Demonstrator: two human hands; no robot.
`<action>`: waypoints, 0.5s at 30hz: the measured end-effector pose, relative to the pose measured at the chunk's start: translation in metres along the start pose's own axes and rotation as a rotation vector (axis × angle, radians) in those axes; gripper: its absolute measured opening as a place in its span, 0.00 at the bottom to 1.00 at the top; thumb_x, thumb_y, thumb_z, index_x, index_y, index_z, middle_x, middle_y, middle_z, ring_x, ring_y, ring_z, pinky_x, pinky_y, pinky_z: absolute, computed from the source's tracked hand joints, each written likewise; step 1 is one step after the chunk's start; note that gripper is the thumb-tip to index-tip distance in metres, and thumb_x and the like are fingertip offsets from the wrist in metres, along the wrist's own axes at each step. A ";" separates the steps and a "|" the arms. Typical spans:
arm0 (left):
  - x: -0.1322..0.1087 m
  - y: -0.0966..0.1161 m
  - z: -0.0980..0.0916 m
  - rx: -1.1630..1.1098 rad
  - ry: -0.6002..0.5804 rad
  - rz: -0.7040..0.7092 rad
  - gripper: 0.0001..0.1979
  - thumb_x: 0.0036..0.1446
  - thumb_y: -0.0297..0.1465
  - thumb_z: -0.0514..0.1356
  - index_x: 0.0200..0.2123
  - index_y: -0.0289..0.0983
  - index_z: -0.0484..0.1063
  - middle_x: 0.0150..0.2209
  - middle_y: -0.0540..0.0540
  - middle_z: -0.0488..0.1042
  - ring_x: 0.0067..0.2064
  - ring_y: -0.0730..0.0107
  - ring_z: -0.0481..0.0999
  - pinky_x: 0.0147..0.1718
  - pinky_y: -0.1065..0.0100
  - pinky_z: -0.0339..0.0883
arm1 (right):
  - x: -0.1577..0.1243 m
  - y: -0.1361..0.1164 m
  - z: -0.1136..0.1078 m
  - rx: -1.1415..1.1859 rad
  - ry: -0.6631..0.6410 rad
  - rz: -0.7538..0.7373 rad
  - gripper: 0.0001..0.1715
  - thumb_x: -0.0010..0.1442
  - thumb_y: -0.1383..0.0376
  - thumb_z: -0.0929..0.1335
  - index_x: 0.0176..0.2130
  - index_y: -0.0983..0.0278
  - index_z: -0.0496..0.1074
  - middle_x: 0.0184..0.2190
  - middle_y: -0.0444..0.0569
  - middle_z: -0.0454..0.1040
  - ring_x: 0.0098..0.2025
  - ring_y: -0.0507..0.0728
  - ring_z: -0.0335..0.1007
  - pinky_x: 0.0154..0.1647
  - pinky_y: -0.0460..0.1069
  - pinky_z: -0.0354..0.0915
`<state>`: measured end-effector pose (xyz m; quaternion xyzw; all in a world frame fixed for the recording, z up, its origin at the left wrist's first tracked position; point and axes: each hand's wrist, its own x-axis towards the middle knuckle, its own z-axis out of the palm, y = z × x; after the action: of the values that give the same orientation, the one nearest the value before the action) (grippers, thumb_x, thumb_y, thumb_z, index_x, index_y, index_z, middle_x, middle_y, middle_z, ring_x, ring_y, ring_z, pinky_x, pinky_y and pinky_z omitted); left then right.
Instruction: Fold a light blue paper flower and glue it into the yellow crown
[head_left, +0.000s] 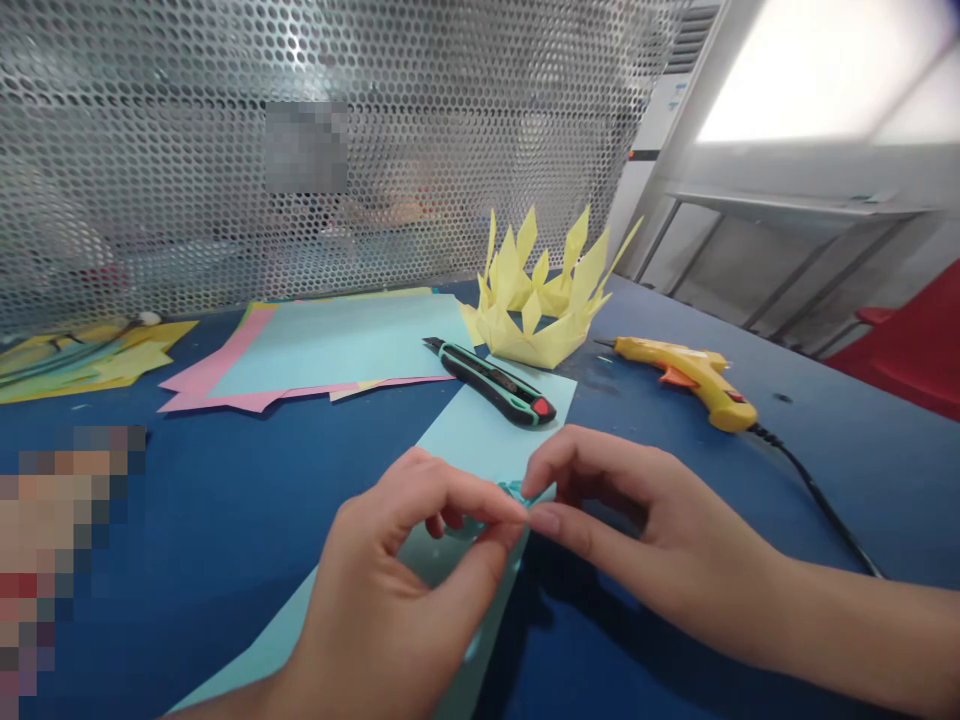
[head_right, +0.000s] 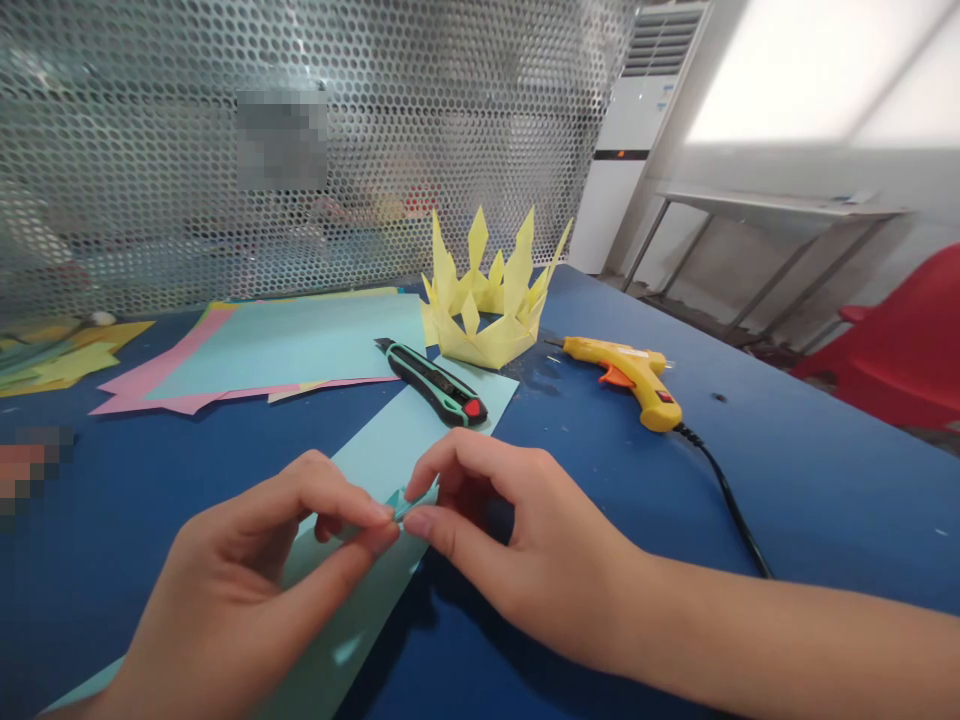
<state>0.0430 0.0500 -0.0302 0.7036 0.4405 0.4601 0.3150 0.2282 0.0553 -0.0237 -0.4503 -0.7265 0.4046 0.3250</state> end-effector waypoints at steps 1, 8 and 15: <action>0.000 0.000 0.000 0.002 -0.003 0.004 0.12 0.49 0.23 0.61 0.26 0.48 0.75 0.23 0.62 0.75 0.27 0.78 0.69 0.27 0.75 0.65 | 0.001 0.000 0.000 0.014 -0.004 0.009 0.03 0.62 0.64 0.67 0.34 0.59 0.69 0.26 0.39 0.68 0.27 0.48 0.63 0.28 0.42 0.61; 0.000 0.001 0.000 -0.001 -0.004 -0.018 0.10 0.49 0.24 0.62 0.26 0.47 0.76 0.23 0.60 0.75 0.26 0.75 0.70 0.27 0.72 0.65 | 0.004 -0.002 -0.002 0.028 -0.037 0.056 0.05 0.62 0.63 0.67 0.33 0.60 0.69 0.25 0.40 0.68 0.27 0.49 0.62 0.27 0.42 0.60; 0.001 0.002 -0.001 0.023 -0.008 -0.055 0.09 0.48 0.23 0.62 0.25 0.46 0.76 0.23 0.58 0.76 0.26 0.74 0.71 0.27 0.72 0.66 | 0.002 -0.001 -0.003 -0.048 -0.038 0.007 0.03 0.61 0.65 0.67 0.34 0.61 0.69 0.25 0.41 0.65 0.27 0.50 0.61 0.27 0.44 0.62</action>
<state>0.0426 0.0502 -0.0281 0.6968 0.4634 0.4434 0.3212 0.2297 0.0573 -0.0210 -0.4526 -0.7406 0.3968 0.2989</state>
